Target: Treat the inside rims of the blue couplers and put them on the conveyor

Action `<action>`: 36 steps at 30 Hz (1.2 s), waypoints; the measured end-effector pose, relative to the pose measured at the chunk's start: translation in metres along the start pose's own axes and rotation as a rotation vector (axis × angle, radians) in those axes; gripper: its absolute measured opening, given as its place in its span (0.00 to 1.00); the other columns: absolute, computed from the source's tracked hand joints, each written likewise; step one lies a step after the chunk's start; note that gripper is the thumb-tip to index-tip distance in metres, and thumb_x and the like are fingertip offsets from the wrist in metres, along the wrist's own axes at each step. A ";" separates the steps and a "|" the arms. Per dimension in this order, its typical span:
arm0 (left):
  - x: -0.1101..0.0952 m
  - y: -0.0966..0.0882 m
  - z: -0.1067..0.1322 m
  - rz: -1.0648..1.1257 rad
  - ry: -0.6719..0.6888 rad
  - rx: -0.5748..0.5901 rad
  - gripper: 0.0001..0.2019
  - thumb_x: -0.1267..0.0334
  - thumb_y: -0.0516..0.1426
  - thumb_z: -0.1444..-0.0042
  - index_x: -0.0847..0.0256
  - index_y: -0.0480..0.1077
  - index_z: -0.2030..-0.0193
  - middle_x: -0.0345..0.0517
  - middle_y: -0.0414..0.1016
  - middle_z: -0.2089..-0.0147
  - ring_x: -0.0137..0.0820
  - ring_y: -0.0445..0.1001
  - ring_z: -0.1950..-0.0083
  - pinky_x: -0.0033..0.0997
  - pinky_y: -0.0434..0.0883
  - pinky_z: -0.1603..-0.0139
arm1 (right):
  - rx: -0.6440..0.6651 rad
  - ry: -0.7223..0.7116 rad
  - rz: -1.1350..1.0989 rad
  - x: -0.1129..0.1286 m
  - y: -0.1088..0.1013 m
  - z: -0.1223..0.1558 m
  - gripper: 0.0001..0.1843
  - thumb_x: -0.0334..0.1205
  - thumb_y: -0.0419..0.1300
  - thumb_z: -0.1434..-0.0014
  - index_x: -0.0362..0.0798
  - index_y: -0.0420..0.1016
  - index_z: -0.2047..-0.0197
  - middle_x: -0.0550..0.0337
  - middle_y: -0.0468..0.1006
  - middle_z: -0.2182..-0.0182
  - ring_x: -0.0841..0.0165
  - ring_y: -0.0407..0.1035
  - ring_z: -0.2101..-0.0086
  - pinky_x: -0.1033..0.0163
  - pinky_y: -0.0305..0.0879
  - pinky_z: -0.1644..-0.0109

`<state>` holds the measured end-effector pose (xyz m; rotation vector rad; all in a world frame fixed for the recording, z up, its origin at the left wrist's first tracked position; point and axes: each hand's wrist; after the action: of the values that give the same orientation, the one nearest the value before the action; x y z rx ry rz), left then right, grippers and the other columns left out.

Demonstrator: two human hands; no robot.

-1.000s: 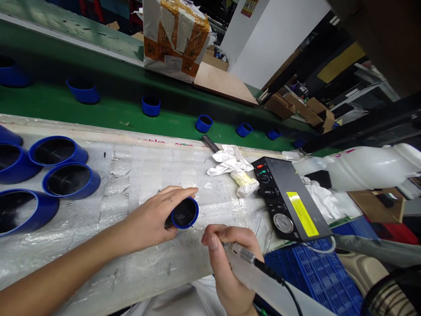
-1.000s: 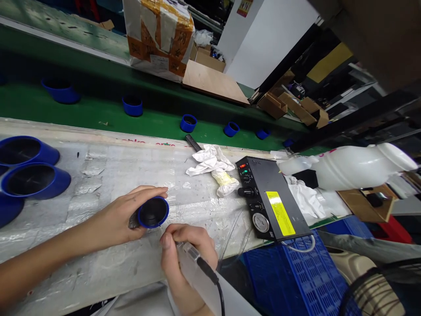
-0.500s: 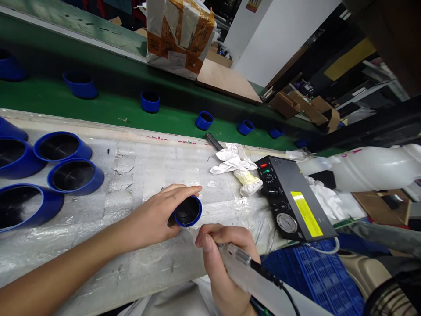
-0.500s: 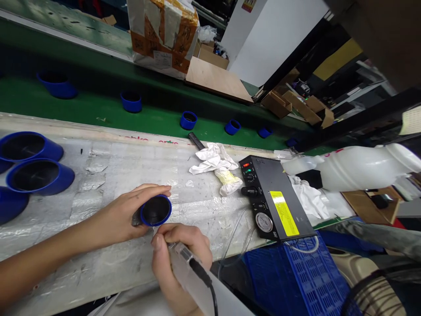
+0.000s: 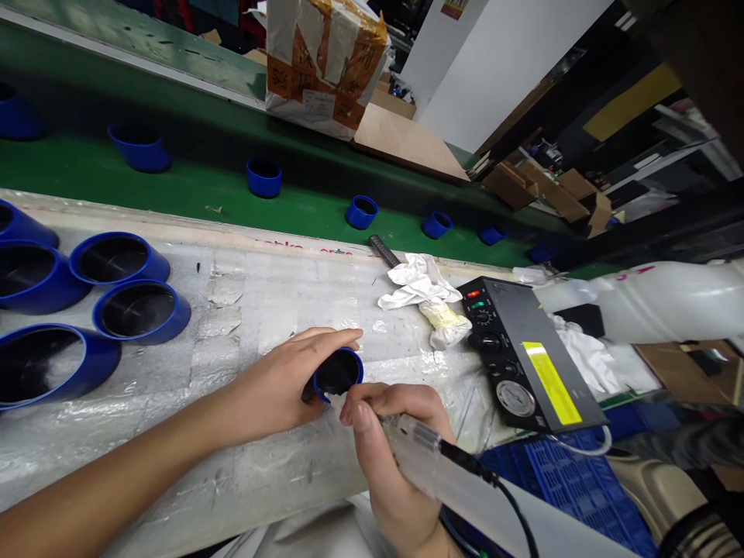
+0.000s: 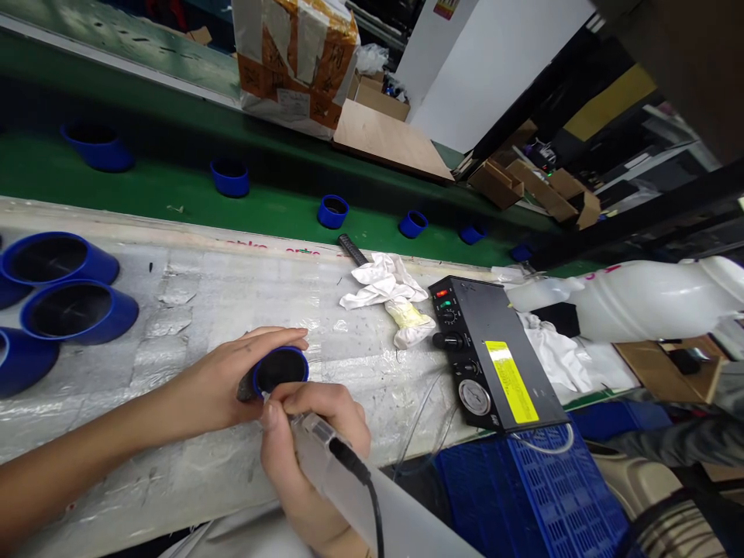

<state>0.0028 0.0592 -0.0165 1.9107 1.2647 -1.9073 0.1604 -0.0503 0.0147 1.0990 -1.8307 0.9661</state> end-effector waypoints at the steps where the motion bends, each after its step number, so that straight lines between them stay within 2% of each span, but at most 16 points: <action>1: 0.000 0.000 0.000 0.003 0.000 0.002 0.40 0.76 0.62 0.42 0.48 0.58 0.25 0.45 0.69 0.28 0.42 0.69 0.28 0.46 0.69 0.27 | -0.001 0.004 -0.002 0.000 0.000 0.000 0.08 0.33 0.65 0.28 0.55 0.71 0.53 0.61 0.80 0.64 0.62 0.78 0.64 0.58 0.74 0.59; 6: -0.001 -0.001 0.000 0.011 -0.004 0.006 0.38 0.74 0.61 0.40 0.48 0.58 0.25 0.45 0.69 0.28 0.42 0.68 0.28 0.45 0.69 0.27 | -0.008 0.013 -0.010 0.000 0.003 -0.004 0.08 0.34 0.65 0.28 0.56 0.71 0.53 0.61 0.81 0.62 0.61 0.78 0.62 0.57 0.74 0.59; 14: 0.000 0.000 0.000 0.030 0.015 -0.001 0.38 0.73 0.61 0.39 0.49 0.57 0.25 0.46 0.68 0.28 0.42 0.68 0.28 0.46 0.69 0.28 | -0.022 0.000 -0.054 0.002 0.009 -0.013 0.10 0.31 0.65 0.28 0.56 0.71 0.53 0.64 0.82 0.62 0.64 0.79 0.63 0.58 0.73 0.56; 21: -0.001 0.000 0.000 0.045 0.012 -0.013 0.37 0.73 0.60 0.39 0.49 0.58 0.25 0.46 0.69 0.29 0.42 0.69 0.29 0.47 0.70 0.28 | -0.061 -0.033 -0.099 0.001 0.012 -0.018 0.07 0.33 0.64 0.27 0.55 0.71 0.52 0.64 0.81 0.63 0.67 0.78 0.65 0.61 0.75 0.57; 30: 0.001 0.001 0.001 0.041 0.010 -0.013 0.40 0.76 0.60 0.42 0.47 0.57 0.24 0.45 0.69 0.28 0.42 0.69 0.28 0.46 0.69 0.27 | -0.089 -0.060 -0.168 -0.001 0.013 -0.025 0.05 0.36 0.63 0.24 0.55 0.71 0.52 0.65 0.80 0.63 0.69 0.78 0.63 0.63 0.76 0.54; 36: -0.005 -0.003 -0.001 -0.002 -0.031 0.013 0.43 0.79 0.59 0.45 0.47 0.55 0.24 0.43 0.68 0.27 0.41 0.68 0.28 0.44 0.70 0.27 | -0.114 -0.063 -0.201 -0.004 0.011 -0.027 0.05 0.35 0.62 0.23 0.55 0.71 0.51 0.65 0.80 0.62 0.68 0.79 0.61 0.62 0.75 0.53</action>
<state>0.0028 0.0592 -0.0104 1.8788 1.2485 -1.9433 0.1581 -0.0211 0.0198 1.2279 -1.7627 0.7088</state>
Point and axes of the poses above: each hand's wrist, its own z-axis away from the middle knuckle, its own y-axis out of the palm, x = y × z
